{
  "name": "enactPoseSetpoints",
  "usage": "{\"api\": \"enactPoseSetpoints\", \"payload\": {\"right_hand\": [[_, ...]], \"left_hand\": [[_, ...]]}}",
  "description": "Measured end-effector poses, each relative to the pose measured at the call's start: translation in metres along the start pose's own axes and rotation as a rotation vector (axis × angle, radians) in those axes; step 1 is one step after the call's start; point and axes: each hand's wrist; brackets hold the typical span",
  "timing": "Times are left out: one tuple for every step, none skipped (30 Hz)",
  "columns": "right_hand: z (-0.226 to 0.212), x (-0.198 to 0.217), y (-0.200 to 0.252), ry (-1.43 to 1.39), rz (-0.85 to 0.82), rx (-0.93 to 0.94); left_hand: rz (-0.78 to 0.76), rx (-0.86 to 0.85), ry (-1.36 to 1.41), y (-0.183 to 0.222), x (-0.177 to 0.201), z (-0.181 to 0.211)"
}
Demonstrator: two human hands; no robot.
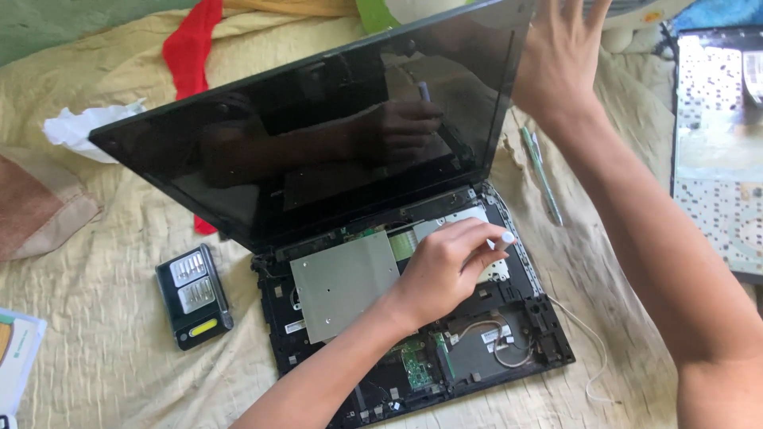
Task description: Securing internal components of a laptop using a precision screwdriver.
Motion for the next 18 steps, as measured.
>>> {"api": "enactPoseSetpoints", "payload": {"right_hand": [[0.007, -0.006, 0.016, 0.002, -0.005, -0.009], [0.014, -0.012, 0.033, 0.1, 0.019, 0.052], [0.02, -0.018, 0.046, 0.197, 0.048, 0.122], [0.012, 0.0, 0.054, 0.197, 0.048, 0.121], [0.003, 0.019, 0.06, 0.084, -0.043, 0.062], [-0.005, 0.038, 0.066, -0.029, -0.132, 0.002], [-0.005, 0.046, 0.076, -0.03, -0.132, 0.002], [-0.005, 0.054, 0.086, -0.047, 0.005, 0.088], [-0.003, 0.063, 0.095, -0.067, 0.138, 0.183], [-0.006, 0.069, 0.099, -0.065, 0.137, 0.188], [-0.008, 0.076, 0.105, -0.252, 0.098, 0.182], [-0.01, 0.082, 0.11, -0.439, 0.059, 0.174], [-0.015, 0.092, 0.111, -0.438, 0.06, 0.169], [-0.019, 0.101, 0.112, -0.523, -0.025, 0.221], [-0.025, 0.11, 0.114, -0.615, -0.115, 0.273], [-0.034, 0.11, 0.121, -0.619, -0.119, 0.265], [-0.043, 0.11, 0.126, -0.744, -0.109, 0.371], [-0.051, 0.111, 0.129, -0.868, -0.096, 0.478]], "left_hand": [[-0.008, 0.002, 0.007, 0.0, 0.0, 0.0], [-0.006, 0.007, 0.012, 0.0, -0.001, 0.0], [0.002, 0.011, 0.01, -0.001, 0.0, -0.001], [0.001, 0.01, 0.011, 0.0, 0.0, 0.001], [-0.006, 0.009, 0.015, -0.001, 0.001, 0.001], [-0.013, 0.007, 0.018, -0.002, 0.001, 0.001], [-0.014, 0.007, 0.018, -0.002, 0.002, 0.002], [-0.017, 0.003, 0.015, -0.002, 0.002, 0.002], [-0.014, -0.001, 0.014, -0.003, 0.001, 0.003], [-0.009, -0.002, 0.015, -0.002, 0.001, 0.003], [-0.014, 0.003, 0.009, -0.002, 0.001, 0.002], [-0.02, 0.007, 0.003, -0.002, 0.0, 0.001], [-0.024, 0.006, 0.005, -0.004, 0.0, 0.001], [-0.015, -0.003, -0.003, -0.005, 0.0, 0.002], [-0.008, -0.006, -0.01, -0.004, 0.0, 0.003], [-0.014, 0.001, -0.006, -0.002, 0.0, 0.005], [-0.033, 0.012, -0.017, -0.004, 0.001, 0.006], [-0.053, 0.024, -0.028, -0.006, 0.003, 0.006]]}}
Point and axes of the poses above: each hand's wrist, its own y-axis away from the middle knuckle, its own x-axis out of the back of the hand, z = x × y, and after that the axes turned 9 degrees about -y, right-handed
